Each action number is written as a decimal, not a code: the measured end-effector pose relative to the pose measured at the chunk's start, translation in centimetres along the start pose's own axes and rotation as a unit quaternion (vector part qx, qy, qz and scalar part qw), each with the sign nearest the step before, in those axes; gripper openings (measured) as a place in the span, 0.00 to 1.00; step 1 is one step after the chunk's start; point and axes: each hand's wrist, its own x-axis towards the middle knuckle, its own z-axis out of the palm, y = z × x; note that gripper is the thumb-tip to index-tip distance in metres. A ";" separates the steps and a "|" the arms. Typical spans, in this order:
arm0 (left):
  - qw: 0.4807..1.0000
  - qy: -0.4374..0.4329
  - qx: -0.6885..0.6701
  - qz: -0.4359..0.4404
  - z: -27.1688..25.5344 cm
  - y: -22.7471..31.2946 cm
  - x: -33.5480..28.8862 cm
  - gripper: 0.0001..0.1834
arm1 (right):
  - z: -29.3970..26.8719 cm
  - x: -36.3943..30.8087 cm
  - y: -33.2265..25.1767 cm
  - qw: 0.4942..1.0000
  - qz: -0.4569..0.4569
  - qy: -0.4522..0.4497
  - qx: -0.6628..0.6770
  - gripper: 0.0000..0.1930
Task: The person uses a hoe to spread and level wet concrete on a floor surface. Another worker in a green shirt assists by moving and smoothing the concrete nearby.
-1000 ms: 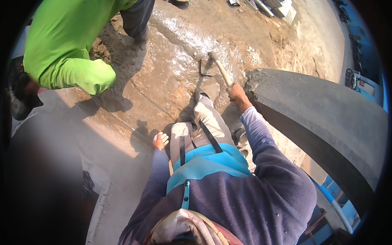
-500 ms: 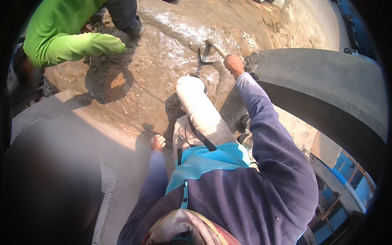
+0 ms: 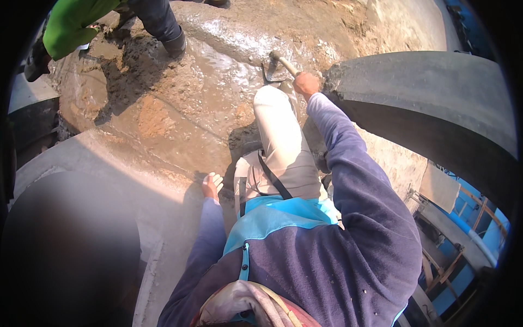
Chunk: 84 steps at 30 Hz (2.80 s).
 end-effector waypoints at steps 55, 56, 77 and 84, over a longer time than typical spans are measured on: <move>0.938 0.203 -0.273 -0.060 -2.2 -16.8 -9.8 0.18 | -1.9 -2.4 -2.8 0.986 -0.035 -0.150 0.069 0.16; 0.942 0.110 -0.312 -0.054 -0.6 -15.5 -8.0 0.18 | -2.7 2.2 1.7 0.989 -0.127 -0.072 -0.011 0.15; 0.948 0.299 -0.105 -0.024 1.9 -5.8 -13.7 0.20 | -1.0 2.3 2.7 0.987 -0.103 -0.123 0.015 0.30; 0.948 0.283 -0.142 -0.019 4.1 -4.9 -12.5 0.23 | -2.6 2.7 1.0 0.982 -0.088 -0.159 0.058 0.28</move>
